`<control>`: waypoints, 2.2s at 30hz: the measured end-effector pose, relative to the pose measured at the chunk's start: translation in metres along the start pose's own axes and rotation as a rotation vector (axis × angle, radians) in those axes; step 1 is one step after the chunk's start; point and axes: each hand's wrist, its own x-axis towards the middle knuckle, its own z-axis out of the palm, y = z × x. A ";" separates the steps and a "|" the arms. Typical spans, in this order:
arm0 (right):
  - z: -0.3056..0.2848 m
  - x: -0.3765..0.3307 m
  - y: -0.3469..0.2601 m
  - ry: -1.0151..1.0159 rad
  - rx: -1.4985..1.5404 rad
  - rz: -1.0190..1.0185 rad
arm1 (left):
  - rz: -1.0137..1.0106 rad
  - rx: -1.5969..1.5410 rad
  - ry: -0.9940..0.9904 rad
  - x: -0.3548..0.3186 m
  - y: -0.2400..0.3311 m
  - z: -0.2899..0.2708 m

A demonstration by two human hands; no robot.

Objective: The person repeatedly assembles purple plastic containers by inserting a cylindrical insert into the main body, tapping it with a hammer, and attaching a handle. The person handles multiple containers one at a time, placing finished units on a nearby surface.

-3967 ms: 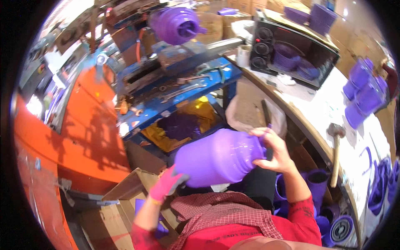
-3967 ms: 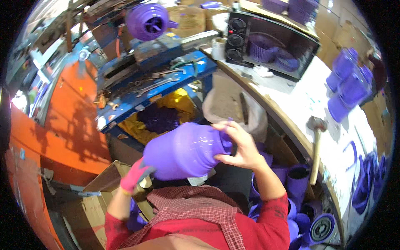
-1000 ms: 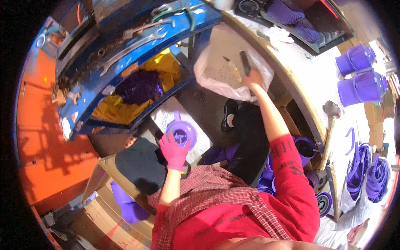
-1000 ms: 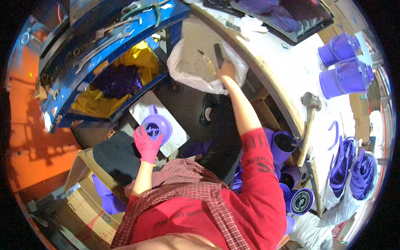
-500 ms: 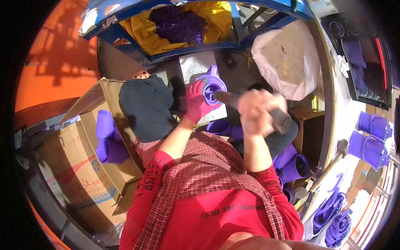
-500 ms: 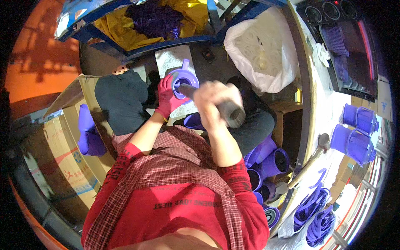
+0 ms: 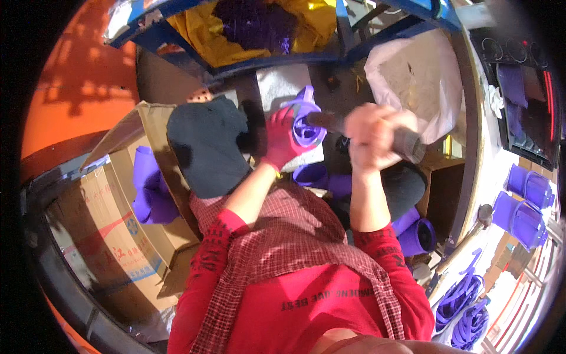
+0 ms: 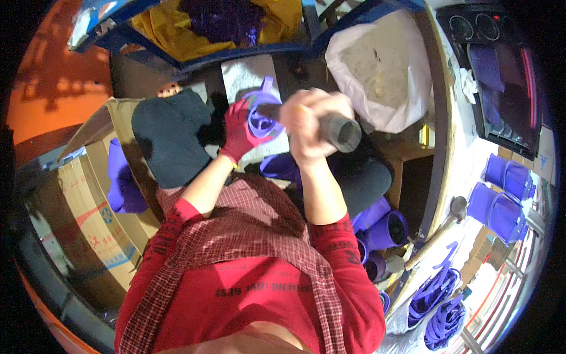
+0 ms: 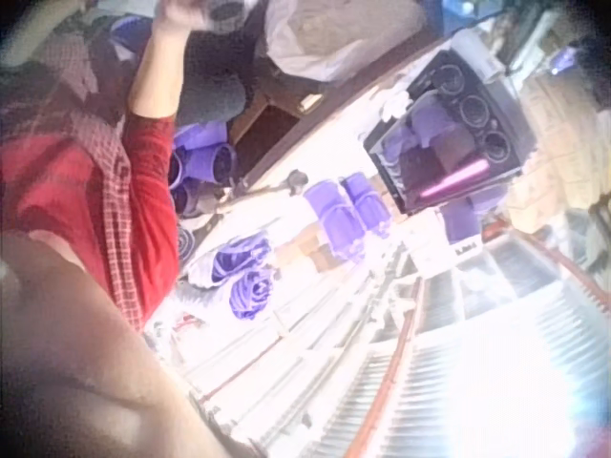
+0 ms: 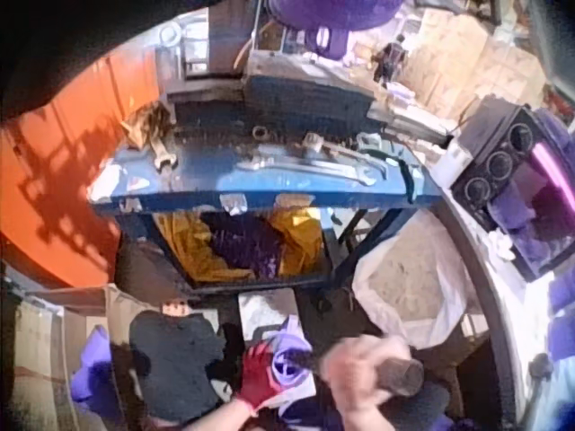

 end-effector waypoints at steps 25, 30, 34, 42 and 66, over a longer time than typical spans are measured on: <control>-0.023 -0.024 0.025 0.230 -0.267 -0.153 | 0.073 0.012 0.077 -0.004 -0.011 0.012; -0.031 -0.040 0.045 0.217 -0.502 0.431 | 0.018 0.060 -0.058 -0.005 -0.009 0.010; -0.029 -0.035 0.030 0.391 -0.016 -0.083 | -0.009 0.000 -0.040 -0.002 -0.008 0.006; -0.025 -0.034 0.023 0.431 -0.086 -0.116 | -0.037 0.020 -0.099 -0.010 -0.013 0.006; -0.316 0.128 0.005 0.056 -2.036 0.085 | 0.278 -0.015 -0.206 0.054 0.051 -0.080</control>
